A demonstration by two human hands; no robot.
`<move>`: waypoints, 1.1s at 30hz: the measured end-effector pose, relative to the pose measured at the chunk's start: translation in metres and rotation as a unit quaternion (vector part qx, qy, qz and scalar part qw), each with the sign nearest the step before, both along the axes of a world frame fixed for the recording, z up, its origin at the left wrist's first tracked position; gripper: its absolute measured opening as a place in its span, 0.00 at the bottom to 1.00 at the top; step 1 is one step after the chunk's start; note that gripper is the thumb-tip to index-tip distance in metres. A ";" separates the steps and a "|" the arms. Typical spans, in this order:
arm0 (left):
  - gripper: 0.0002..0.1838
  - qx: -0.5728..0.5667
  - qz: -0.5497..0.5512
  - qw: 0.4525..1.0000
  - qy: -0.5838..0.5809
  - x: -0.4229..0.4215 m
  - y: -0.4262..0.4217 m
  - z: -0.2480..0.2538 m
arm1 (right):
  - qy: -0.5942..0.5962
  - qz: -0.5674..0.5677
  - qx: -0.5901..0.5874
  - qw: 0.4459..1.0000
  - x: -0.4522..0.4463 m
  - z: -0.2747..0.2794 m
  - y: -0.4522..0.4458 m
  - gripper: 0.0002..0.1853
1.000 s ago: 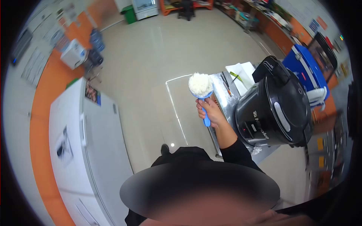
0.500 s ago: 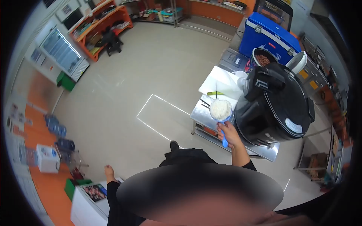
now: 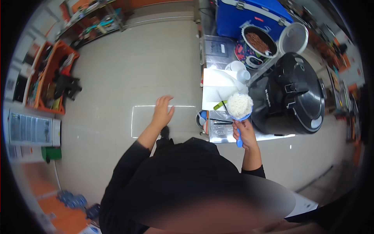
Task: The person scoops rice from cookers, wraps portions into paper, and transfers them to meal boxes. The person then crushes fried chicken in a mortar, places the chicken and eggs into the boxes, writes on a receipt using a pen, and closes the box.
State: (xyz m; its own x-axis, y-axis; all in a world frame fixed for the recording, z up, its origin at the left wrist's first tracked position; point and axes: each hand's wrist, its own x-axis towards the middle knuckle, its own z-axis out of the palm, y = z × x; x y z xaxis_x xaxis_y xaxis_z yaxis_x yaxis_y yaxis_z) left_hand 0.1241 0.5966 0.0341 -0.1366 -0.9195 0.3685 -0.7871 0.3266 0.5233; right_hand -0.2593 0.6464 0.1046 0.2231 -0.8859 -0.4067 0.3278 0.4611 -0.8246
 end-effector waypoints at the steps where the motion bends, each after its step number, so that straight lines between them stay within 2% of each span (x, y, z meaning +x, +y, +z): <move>1: 0.23 -0.005 -0.062 0.998 0.006 -0.010 -0.031 0.001 | 0.003 -0.027 0.007 1.000 0.007 0.000 0.007 0.09; 3: 0.23 0.009 -0.193 0.981 0.013 -0.041 -0.083 0.000 | 0.020 -0.132 0.010 0.991 0.026 0.004 0.021 0.09; 5: 0.29 0.054 -0.289 0.955 -0.045 -0.078 -0.115 -0.014 | 0.044 -0.220 0.008 0.974 0.047 0.005 0.031 0.09; 6: 0.29 0.052 -0.317 0.946 -0.044 -0.095 -0.126 -0.025 | 0.034 -0.259 0.017 0.965 0.057 0.005 0.039 0.09; 8: 0.38 0.031 -0.336 0.932 -0.134 -0.123 -0.135 -0.052 | 0.045 -0.335 0.039 0.940 0.077 0.003 0.056 0.10; 9: 0.38 0.028 -0.360 0.923 -0.135 -0.137 -0.143 -0.065 | 0.043 -0.359 0.041 0.931 0.082 0.000 0.059 0.10; 11: 0.45 0.039 -0.365 0.910 -0.192 -0.156 -0.154 -0.082 | 0.034 -0.417 0.044 0.907 0.096 -0.005 0.066 0.10; 13: 0.42 0.041 -0.391 0.901 -0.183 -0.166 -0.163 -0.097 | 0.034 -0.468 0.048 0.882 0.111 -0.002 0.072 0.10; 15: 0.38 0.033 -0.365 0.896 -0.251 -0.173 -0.173 -0.118 | 0.033 -0.513 0.052 0.856 0.130 -0.001 0.081 0.10; 16: 0.33 -0.002 -0.377 0.898 -0.225 -0.172 -0.179 -0.112 | 0.028 -0.534 0.051 0.844 0.135 -0.002 0.085 0.10; 17: 0.33 -0.011 -0.387 0.893 -0.227 -0.179 -0.190 -0.106 | 0.021 -0.551 0.054 0.832 0.136 -0.005 0.084 0.10; 19: 0.26 0.084 -0.426 0.869 -0.236 -0.179 -0.205 -0.095 | 0.010 -0.569 0.051 0.821 0.140 -0.012 0.081 0.10; 20: 0.26 0.081 -0.435 0.863 -0.242 -0.180 -0.212 -0.078 | 0.008 -0.570 0.053 0.820 0.140 -0.011 0.077 0.10; 22: 0.21 0.244 -0.398 0.863 -0.193 -0.197 -0.237 -0.041 | 0.007 -0.580 0.047 0.813 0.139 -0.006 0.067 0.10; 23: 0.21 0.236 -0.407 0.860 -0.196 -0.203 -0.256 -0.045 | 0.007 -0.581 0.040 0.813 0.141 -0.006 0.061 0.10; 25: 0.20 0.246 -0.389 0.882 -0.100 -0.212 -0.289 -0.057 | 0.008 -0.587 0.030 0.809 0.145 -0.003 0.050 0.10; 26: 0.20 0.381 -0.342 0.859 0.024 -0.215 -0.293 -0.039 | 0.009 -0.586 0.028 0.809 0.147 -0.003 0.044 0.10; 27: 0.20 0.505 -0.281 0.803 0.145 -0.216 -0.297 -0.021 | 0.008 -0.585 0.029 0.810 0.150 -0.003 0.038 0.10; 28: 0.21 0.507 -0.258 0.803 0.179 -0.219 -0.307 -0.025 | 0.008 -0.591 0.027 0.806 0.152 -0.003 0.033 0.10; 30: 0.21 0.496 -0.298 0.800 0.160 -0.218 -0.342 -0.049 | 0.009 -0.600 0.030 0.800 0.159 -0.003 0.023 0.10; 31: 0.20 0.487 -0.330 0.796 0.145 -0.217 -0.348 -0.044 | 0.007 -0.607 0.030 0.794 0.164 -0.003 0.019 0.10; 33: 0.20 0.525 -0.310 0.773 0.173 -0.206 -0.351 -0.036 | 0.014 -0.610 0.029 0.792 0.171 -0.002 0.009 0.11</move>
